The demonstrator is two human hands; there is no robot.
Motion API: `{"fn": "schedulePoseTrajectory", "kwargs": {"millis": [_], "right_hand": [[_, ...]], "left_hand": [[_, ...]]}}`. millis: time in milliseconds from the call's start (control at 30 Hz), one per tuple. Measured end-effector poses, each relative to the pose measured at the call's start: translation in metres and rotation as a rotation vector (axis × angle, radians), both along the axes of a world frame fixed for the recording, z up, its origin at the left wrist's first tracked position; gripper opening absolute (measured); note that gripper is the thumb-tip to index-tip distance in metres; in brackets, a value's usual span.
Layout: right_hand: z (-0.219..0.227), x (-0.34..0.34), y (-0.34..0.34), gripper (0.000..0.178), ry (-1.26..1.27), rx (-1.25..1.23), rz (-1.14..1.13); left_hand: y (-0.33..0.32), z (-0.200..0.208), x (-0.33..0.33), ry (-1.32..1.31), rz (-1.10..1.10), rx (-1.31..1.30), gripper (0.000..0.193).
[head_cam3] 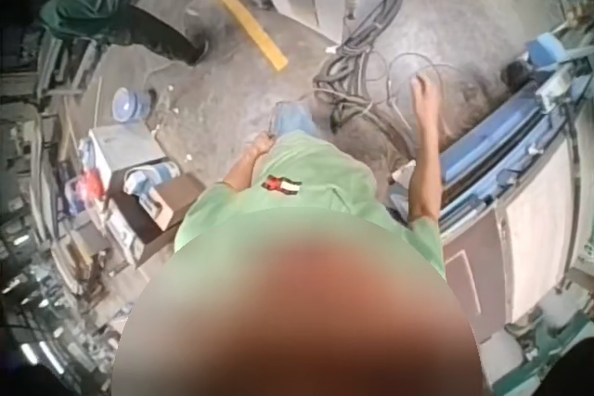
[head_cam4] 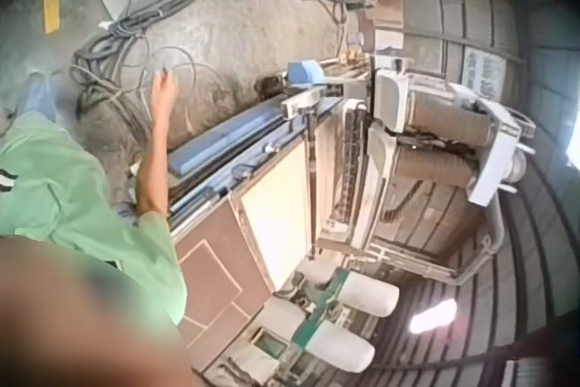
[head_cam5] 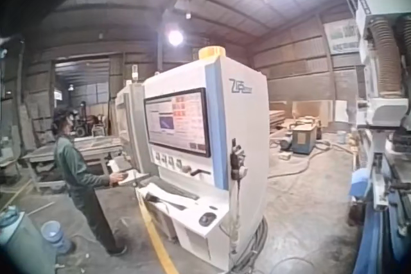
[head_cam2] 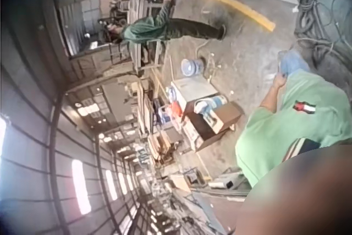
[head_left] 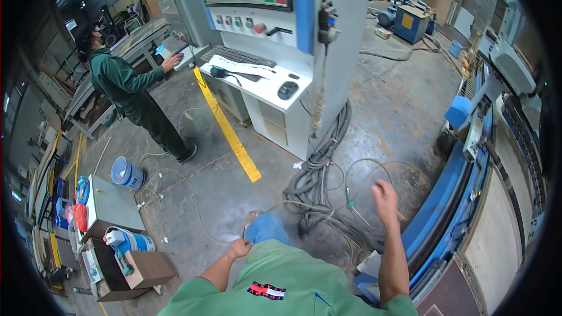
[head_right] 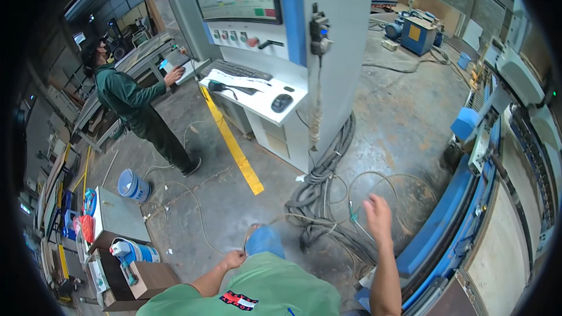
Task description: Operating a computerized industrial machine, including using the control console and managing material on the machine bed.
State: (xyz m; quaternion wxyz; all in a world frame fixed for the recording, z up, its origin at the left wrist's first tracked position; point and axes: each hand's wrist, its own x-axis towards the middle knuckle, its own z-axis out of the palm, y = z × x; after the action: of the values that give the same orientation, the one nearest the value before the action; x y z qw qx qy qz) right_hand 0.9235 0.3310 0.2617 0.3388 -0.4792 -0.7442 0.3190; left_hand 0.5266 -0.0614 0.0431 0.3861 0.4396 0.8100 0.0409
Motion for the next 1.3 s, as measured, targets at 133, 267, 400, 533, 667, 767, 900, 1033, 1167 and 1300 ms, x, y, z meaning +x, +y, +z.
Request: {"fn": "schedulePoseTrajectory", "kwargs": {"millis": [133, 267, 400, 533, 667, 767, 900, 1033, 1167, 1300], "right_hand": [[0.051, -0.199, 0.05, 0.036, 0.122, 0.104, 0.236], [0.063, -0.358, 0.115, 0.055, -0.002, 0.35, 0.07], [0.051, -0.435, 0.144, 0.079, -0.103, 0.194, -0.138], [0.048, -0.481, 0.134, 0.079, -0.242, 0.165, -0.248], [0.031, -0.492, 0.14, 0.072, -0.304, 0.294, -0.327], [0.029, -0.495, 0.143, 0.066, -0.316, 0.33, -0.374], [0.031, -0.498, 0.139, 0.059, -0.311, 0.322, -0.396], [0.029, -0.498, 0.139, 0.058, -0.315, 0.325, -0.433], [0.03, -0.498, 0.139, 0.056, -0.325, 0.322, -0.426], [0.036, -0.5, 0.137, 0.055, -0.338, 0.316, -0.414]], "left_hand": [[0.107, 0.066, -0.079, -0.018, 0.179, 0.257, 0.046], [0.216, 0.122, -0.179, 0.072, 0.002, 0.63, 0.042], [0.327, 0.212, -0.234, 0.203, -0.281, 0.974, 0.044], [0.402, 0.248, -0.263, 0.304, -0.52, 1.196, 0.05], [0.433, 0.226, -0.267, 0.297, -0.732, 1.152, 0.069], [0.436, 0.214, -0.272, 0.258, -0.741, 1.129, 0.076], [0.439, 0.205, -0.275, 0.249, -0.744, 1.122, 0.076], [0.44, 0.196, -0.273, 0.234, -0.723, 1.15, 0.074], [0.443, 0.187, -0.273, 0.242, -0.72, 1.166, 0.073], [0.444, 0.182, -0.273, 0.25, -0.742, 1.171, 0.079]]}}
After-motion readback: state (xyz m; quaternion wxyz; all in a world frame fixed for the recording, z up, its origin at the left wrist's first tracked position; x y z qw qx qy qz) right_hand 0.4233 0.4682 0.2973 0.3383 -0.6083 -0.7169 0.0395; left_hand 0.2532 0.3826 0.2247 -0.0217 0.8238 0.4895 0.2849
